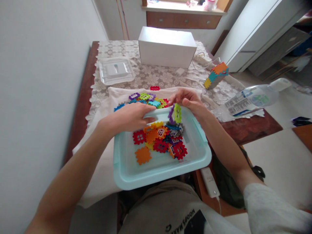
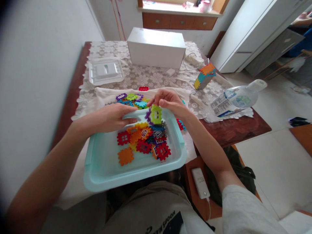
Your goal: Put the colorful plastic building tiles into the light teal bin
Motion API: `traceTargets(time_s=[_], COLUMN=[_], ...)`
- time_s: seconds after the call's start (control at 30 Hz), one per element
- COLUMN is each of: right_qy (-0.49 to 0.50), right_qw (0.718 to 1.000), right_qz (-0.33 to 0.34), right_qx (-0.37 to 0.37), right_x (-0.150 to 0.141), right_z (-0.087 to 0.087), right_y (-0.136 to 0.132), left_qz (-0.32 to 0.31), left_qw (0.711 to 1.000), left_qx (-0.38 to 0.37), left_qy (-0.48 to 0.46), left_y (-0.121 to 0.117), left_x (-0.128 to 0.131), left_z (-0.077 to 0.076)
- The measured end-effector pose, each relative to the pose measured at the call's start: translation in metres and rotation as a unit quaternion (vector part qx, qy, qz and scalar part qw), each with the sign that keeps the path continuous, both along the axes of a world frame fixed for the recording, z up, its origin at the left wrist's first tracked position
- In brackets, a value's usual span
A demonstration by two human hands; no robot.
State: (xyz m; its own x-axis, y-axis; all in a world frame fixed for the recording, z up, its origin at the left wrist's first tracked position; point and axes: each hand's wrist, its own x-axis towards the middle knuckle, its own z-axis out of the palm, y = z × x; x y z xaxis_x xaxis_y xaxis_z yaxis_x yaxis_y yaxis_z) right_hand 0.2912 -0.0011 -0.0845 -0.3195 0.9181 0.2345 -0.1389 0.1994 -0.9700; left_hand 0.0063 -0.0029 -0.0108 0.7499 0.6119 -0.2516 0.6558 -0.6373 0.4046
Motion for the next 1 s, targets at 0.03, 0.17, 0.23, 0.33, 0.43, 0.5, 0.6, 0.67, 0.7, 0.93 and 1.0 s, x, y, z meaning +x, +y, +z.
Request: traceTargets(time_s=[0.03, 0.17, 0.23, 0.33, 0.43, 0.5, 0.6, 0.67, 0.7, 0.93, 1.0], right_qy=[-0.018, -0.070, -0.137, -0.277, -0.386, -0.419, -0.414, -0.393, -0.383, -0.344, -0.332], right_qw=[1.000, 0.994, 0.981, 0.944, 0.909, 0.895, 0.895, 0.903, 0.907, 0.922, 0.928], right_qz=[0.009, -0.064, -0.101, -0.109, -0.044, -0.019, -0.031, -0.039, -0.041, -0.045, -0.070], right_qx=[0.011, 0.056, 0.094, 0.145, 0.152, 0.153, 0.160, 0.168, 0.173, 0.172, 0.152], right_x=[0.000, 0.000, 0.004, 0.012, 0.016, 0.016, 0.013, 0.012, 0.012, 0.013, 0.013], right_z=[0.001, -0.007, -0.019, -0.038, -0.052, -0.055, -0.057, -0.058, -0.059, -0.051, -0.044], right_y=[-0.002, 0.008, 0.016, 0.025, 0.027, 0.028, 0.032, 0.036, 0.038, 0.035, 0.031], left_qz=[0.001, 0.007, 0.008, 0.005, 0.004, 0.006, 0.006, 0.005, 0.004, 0.008, 0.007], left_qw=[1.000, 1.000, 1.000, 1.000, 1.000, 1.000, 1.000, 1.000, 1.000, 1.000, 1.000], left_qx=[-0.001, -0.004, -0.004, -0.001, 0.001, 0.001, 0.005, 0.009, 0.009, 0.000, 0.006], left_qy=[0.001, -0.002, -0.002, -0.001, 0.004, 0.009, 0.012, 0.011, 0.011, 0.008, 0.010], left_y=[0.000, 0.001, 0.001, 0.001, 0.002, 0.001, 0.001, 0.001, 0.001, 0.000, 0.000], left_x=[0.000, -0.001, -0.001, -0.001, -0.001, 0.000, 0.000, 0.000, 0.001, 0.001, 0.000], left_z=[-0.001, -0.003, -0.004, -0.004, -0.003, -0.003, -0.002, -0.002, -0.003, -0.002, -0.002])
